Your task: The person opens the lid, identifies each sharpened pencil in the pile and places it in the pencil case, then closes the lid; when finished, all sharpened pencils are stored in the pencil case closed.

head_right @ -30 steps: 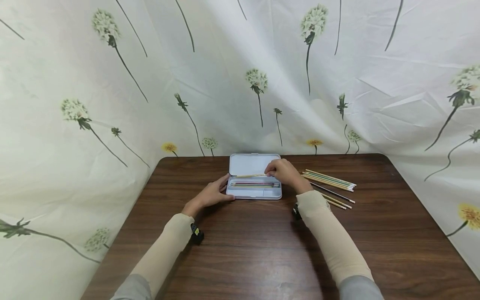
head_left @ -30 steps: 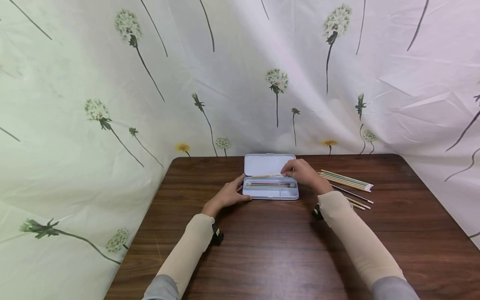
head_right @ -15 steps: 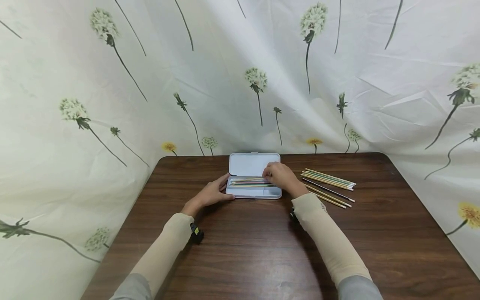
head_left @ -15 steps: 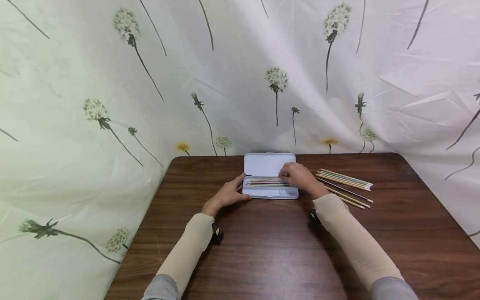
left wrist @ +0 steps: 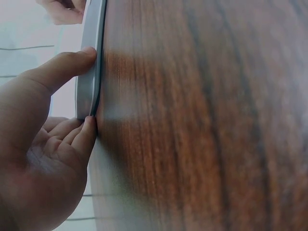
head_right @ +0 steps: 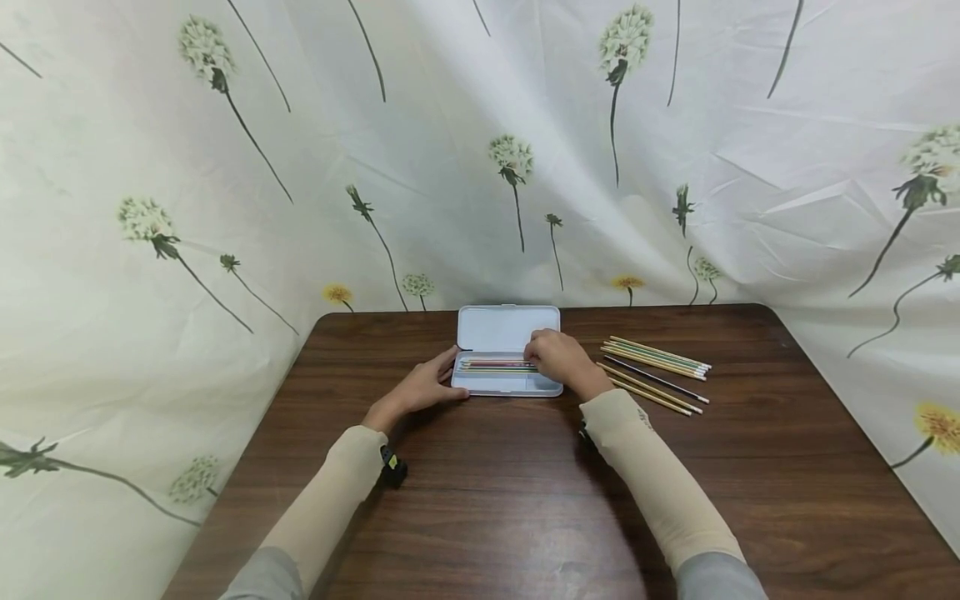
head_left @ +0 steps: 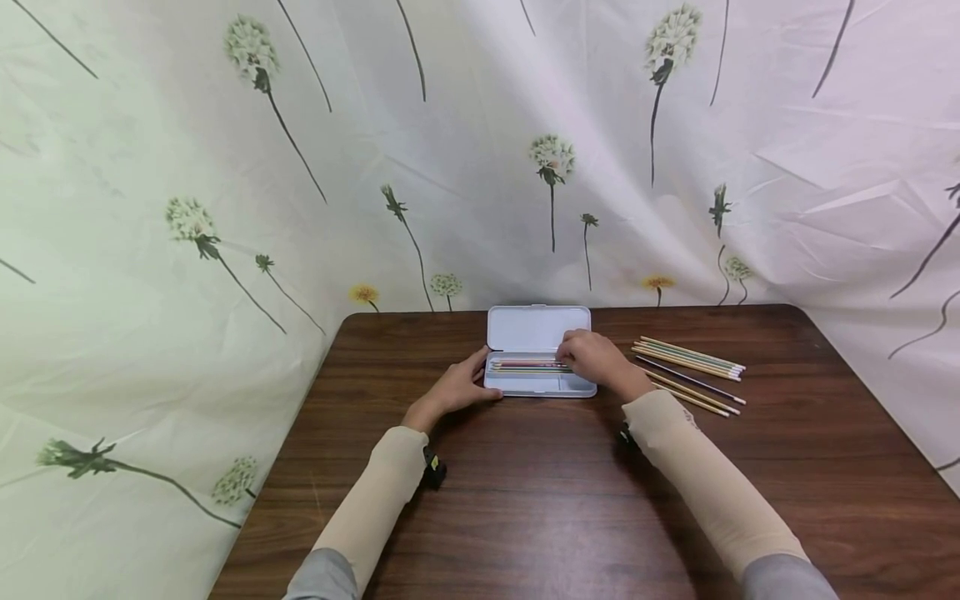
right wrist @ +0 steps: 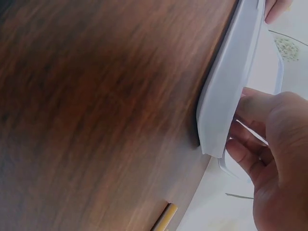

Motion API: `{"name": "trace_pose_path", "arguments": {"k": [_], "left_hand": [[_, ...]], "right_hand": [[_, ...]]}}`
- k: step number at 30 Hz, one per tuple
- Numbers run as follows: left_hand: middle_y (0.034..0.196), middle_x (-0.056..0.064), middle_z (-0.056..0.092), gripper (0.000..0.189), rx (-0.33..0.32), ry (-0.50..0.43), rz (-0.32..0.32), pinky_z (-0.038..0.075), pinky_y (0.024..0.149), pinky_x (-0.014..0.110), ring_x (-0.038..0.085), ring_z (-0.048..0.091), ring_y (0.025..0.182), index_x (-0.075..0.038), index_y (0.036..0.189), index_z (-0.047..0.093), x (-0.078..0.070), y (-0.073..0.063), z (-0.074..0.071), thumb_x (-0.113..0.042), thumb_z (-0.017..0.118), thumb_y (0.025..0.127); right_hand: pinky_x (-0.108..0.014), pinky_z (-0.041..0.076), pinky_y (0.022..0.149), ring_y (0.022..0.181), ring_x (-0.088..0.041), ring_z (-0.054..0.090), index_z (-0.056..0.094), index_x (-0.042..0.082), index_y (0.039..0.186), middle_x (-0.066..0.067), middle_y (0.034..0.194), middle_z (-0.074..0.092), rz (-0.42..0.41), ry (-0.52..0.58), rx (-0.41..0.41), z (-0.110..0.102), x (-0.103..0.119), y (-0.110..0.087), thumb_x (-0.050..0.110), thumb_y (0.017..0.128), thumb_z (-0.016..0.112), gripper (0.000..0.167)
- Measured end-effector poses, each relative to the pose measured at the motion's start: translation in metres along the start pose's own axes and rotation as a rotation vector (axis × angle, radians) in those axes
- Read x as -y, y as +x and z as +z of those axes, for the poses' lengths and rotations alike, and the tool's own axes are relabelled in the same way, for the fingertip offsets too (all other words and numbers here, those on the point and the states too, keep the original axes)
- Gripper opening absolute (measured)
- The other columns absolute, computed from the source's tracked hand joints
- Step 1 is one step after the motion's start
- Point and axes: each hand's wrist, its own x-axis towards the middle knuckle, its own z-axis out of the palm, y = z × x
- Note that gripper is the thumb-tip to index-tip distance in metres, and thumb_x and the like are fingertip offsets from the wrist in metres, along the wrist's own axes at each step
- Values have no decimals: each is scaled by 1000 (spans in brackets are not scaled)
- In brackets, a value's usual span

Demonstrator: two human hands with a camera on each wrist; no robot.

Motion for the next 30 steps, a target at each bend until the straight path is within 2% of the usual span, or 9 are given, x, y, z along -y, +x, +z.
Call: {"name": "trace_pose_path", "arguments": {"k": [8, 14, 21, 27, 30], "left_hand": [[176, 15, 26, 99, 0, 14, -8, 43, 126, 43, 30, 43, 156, -7, 171, 23, 0, 1, 0, -23, 84, 94], [176, 15, 26, 100, -1, 15, -1, 44, 126, 42, 29, 43, 156, -7, 171, 23, 1, 2, 0, -22, 85, 94], [177, 14, 25, 100, 3, 5, -4, 42, 127, 42, 29, 41, 157, -7, 171, 23, 1, 1, -1, -21, 84, 94], [176, 14, 26, 100, 6, 16, -8, 43, 127, 42, 29, 43, 156, -8, 171, 23, 0, 0, -1, -22, 84, 94], [176, 14, 25, 100, 4, 14, -10, 43, 127, 41, 29, 43, 156, -9, 171, 23, 0, 0, -1, -22, 84, 94]], "right_hand": [[-46, 62, 83, 91, -21, 70, 85, 9, 100, -5, 98, 76, 56, 103, -4, -13, -7, -3, 3, 97, 74, 13], [-48, 62, 84, 93, -24, 73, 84, 5, 105, -9, 103, 81, 92, 182, -65, -40, -17, -13, 3, 98, 74, 13], [-49, 62, 82, 91, -26, 74, 83, 5, 104, -10, 102, 81, 94, 178, -120, -75, -37, -38, 5, 98, 74, 10], [-50, 63, 79, 89, -28, 76, 84, 8, 102, -8, 98, 82, 85, 136, -144, -99, -60, -68, 4, 98, 75, 10], [-49, 62, 77, 88, -28, 75, 84, 8, 102, -8, 98, 82, 111, 123, -148, -110, -70, -83, 5, 98, 76, 10]]}}
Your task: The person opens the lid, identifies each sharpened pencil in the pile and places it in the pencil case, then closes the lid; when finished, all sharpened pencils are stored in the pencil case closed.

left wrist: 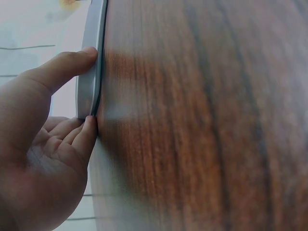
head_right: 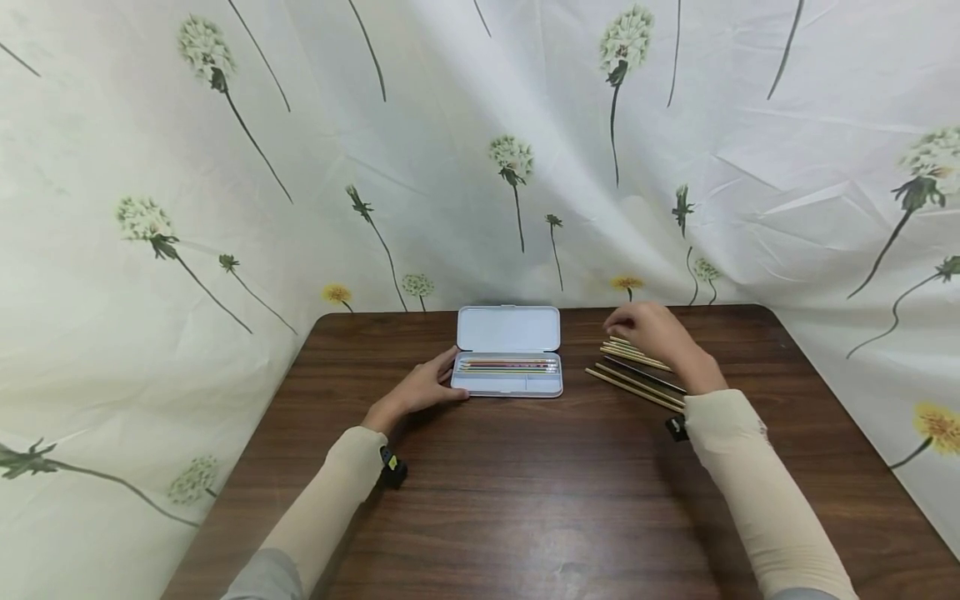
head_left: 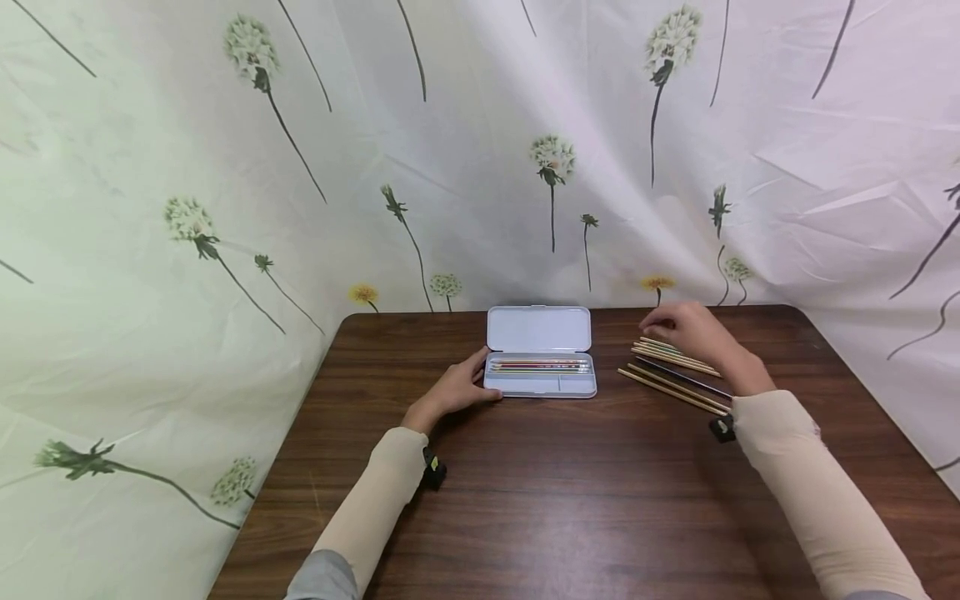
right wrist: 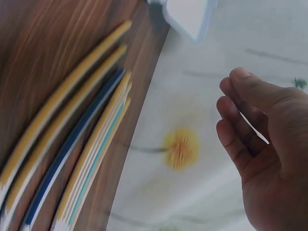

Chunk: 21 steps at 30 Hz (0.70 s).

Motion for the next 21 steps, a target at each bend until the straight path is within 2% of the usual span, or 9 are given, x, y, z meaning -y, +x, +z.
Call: {"name": "trace_pose_path", "arguments": {"k": [5, 9, 12, 17, 21], "left_hand": [[176, 15, 26, 99, 0, -7, 6, 43, 126, 42, 29, 43, 156, -8, 171, 23, 1, 0, 0, -22, 84, 94], [176, 14, 26, 99, 3, -19, 2, 43, 127, 43, 29, 42, 156, -8, 171, 23, 1, 0, 0, -20, 84, 94], [176, 14, 26, 99, 0, -20, -2, 43, 127, 42, 29, 42, 156, -8, 171, 23, 0, -1, 0, -20, 84, 94], [176, 15, 26, 98, -4, -23, -2, 43, 127, 43, 30, 43, 156, -7, 171, 24, 0, -2, 0, -21, 84, 94], [177, 15, 25, 98, -4, -23, 0, 43, 126, 43, 30, 44, 155, -6, 170, 23, -1, -2, 0, -21, 84, 95]], "right_hand": [[-46, 61, 73, 83, -24, 74, 83, 7, 105, -11, 100, 82, 93, -16, 17, -18, -15, -23, 7, 100, 74, 11], [-40, 58, 69, 79, -18, 71, 84, 7, 103, -11, 99, 82, 118, -49, 5, -24, -31, -40, 7, 99, 75, 10], [-40, 57, 70, 80, -19, 70, 84, 6, 103, -12, 98, 81, 141, -53, 4, -25, -43, -50, 7, 98, 76, 9], [-42, 57, 70, 82, -22, 70, 82, 0, 106, -17, 98, 80, 225, -37, 41, -21, -63, -62, 8, 99, 75, 12], [-39, 56, 68, 80, -19, 69, 81, -1, 106, -20, 99, 79, 269, -19, 67, -14, -77, -72, 5, 99, 72, 13]]}}
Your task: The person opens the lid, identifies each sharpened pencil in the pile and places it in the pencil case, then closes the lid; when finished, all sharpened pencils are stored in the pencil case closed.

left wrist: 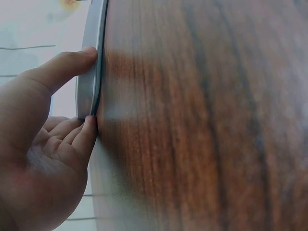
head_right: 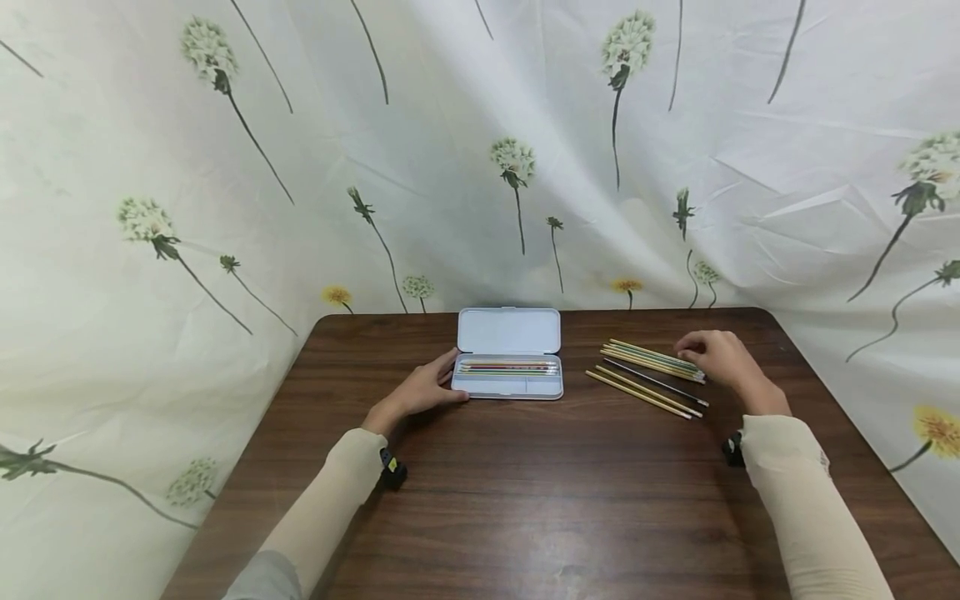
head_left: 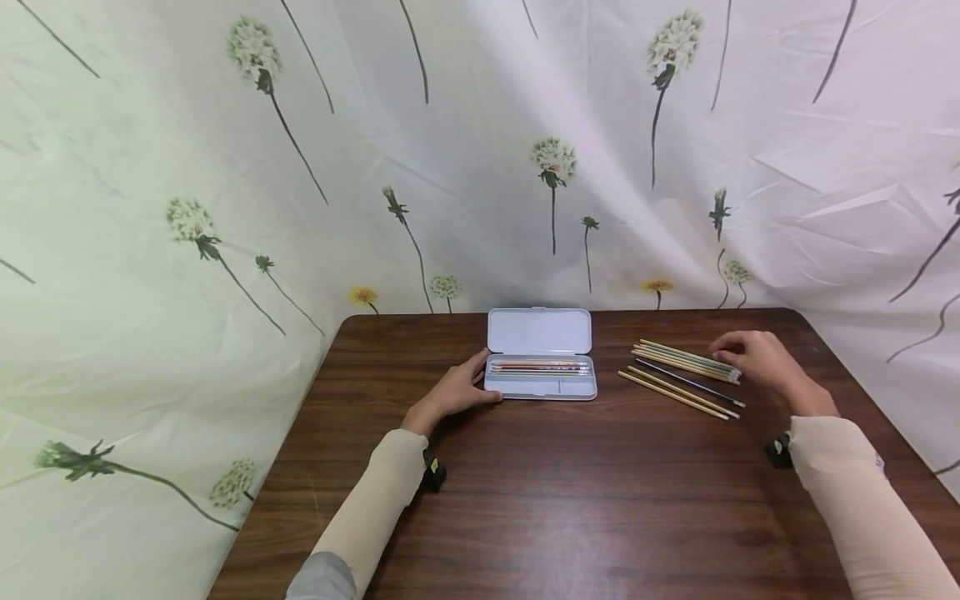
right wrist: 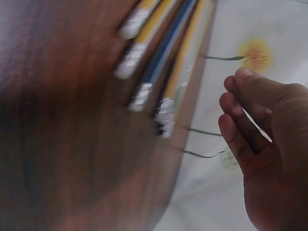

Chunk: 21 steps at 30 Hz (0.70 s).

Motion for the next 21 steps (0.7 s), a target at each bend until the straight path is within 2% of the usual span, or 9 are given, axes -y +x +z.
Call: {"name": "trace_pose_path", "arguments": {"k": [4, 11, 17, 21], "left_hand": [[177, 15, 24, 98, 3, 6, 3, 43, 126, 43, 30, 43, 155, -7, 171, 23, 0, 0, 0, -21, 83, 95], [177, 15, 25, 99, 7, 4, 5, 43, 127, 43, 30, 42, 156, -8, 171, 23, -1, 0, 0, -22, 84, 94], [176, 14, 26, 99, 8, 8, 4, 43, 126, 43, 29, 43, 156, -9, 171, 23, -1, 1, -1, -21, 84, 94], [177, 14, 25, 100, 16, -13, -2, 42, 127, 42, 30, 41, 157, -8, 171, 22, 0, 1, 0, -19, 84, 94]], "right_hand": [[-39, 55, 68, 79, -20, 67, 80, -3, 106, -23, 102, 79, 15, 5, 8, 11, -11, -5, 3, 99, 70, 14], [-54, 58, 77, 86, -31, 70, 80, -1, 102, -21, 98, 77, 16, -12, 8, 23, -18, -8, 0, 97, 71, 10], [-46, 55, 72, 80, -22, 64, 81, 2, 96, -10, 89, 73, 5, -41, 28, 25, -14, -6, -2, 95, 70, 12], [-43, 55, 69, 79, -20, 63, 80, 1, 97, -10, 88, 73, 10, -54, 63, 25, -12, -4, 0, 95, 71, 10]]}}
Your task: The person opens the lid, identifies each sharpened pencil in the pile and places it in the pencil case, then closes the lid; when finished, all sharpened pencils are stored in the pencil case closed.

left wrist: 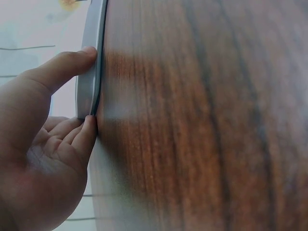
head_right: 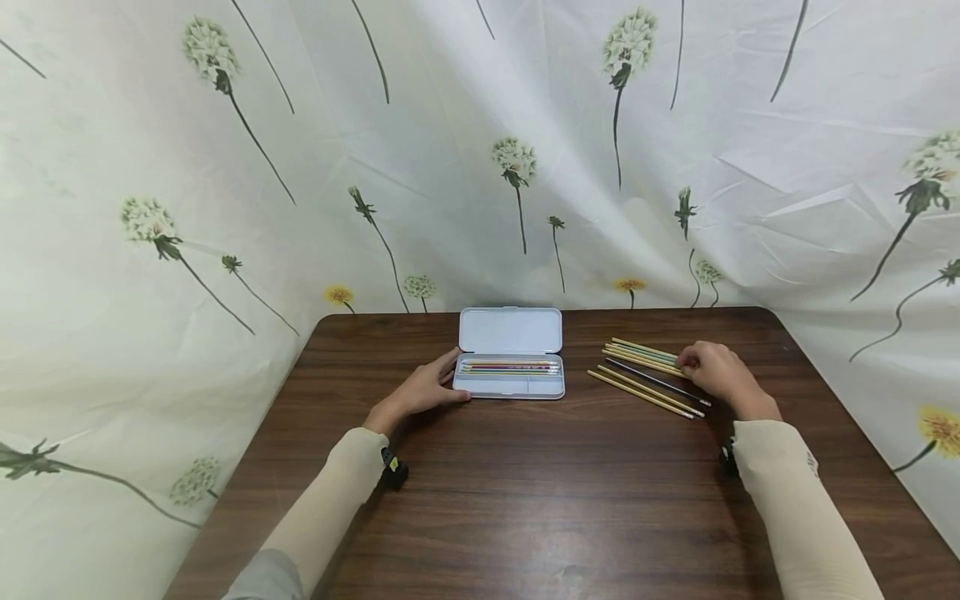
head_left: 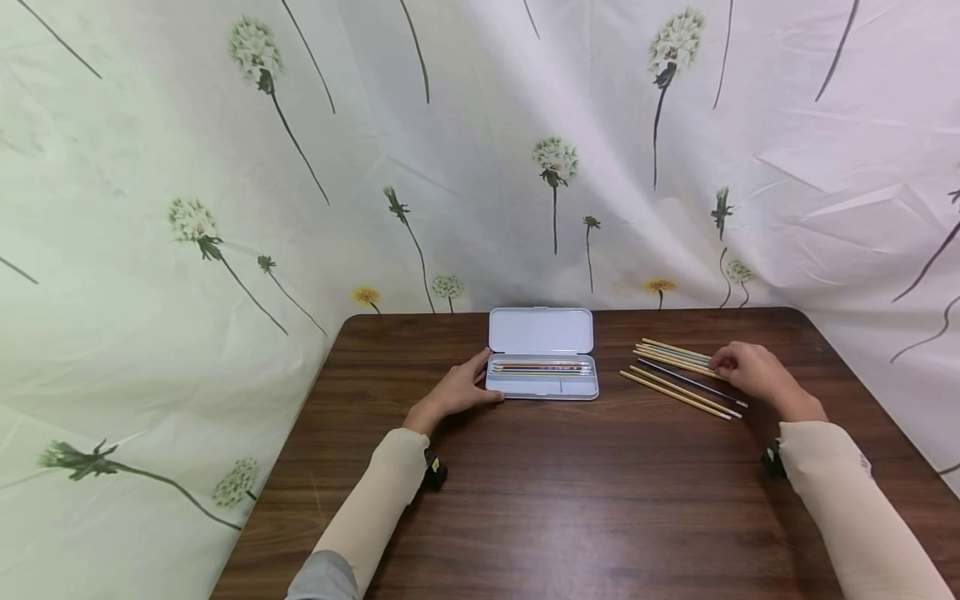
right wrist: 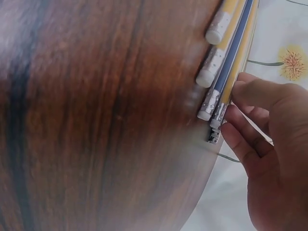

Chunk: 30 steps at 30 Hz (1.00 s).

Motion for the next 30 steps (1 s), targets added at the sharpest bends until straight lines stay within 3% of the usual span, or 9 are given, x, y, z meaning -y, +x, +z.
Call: {"name": "trace_pose_path", "arguments": {"k": [21, 30], "left_hand": [[177, 14, 25, 100, -1, -16, 6, 42, 127, 43, 31, 40, 157, -10, 171, 22, 1, -2, 0, -19, 84, 94], [177, 14, 25, 99, -4, -17, 8, 42, 128, 43, 31, 40, 157, -10, 171, 22, 1, -1, 0, -18, 84, 94]], "right_hand": [[-42, 56, 67, 75, -17, 64, 78, 3, 94, -7, 84, 72, 20, -13, 34, 3, 1, 0, 4, 95, 72, 6], [-42, 57, 66, 75, -18, 64, 79, -1, 99, -9, 86, 73, -3, -14, 36, 4, 1, 0, 4, 93, 73, 10]]}}
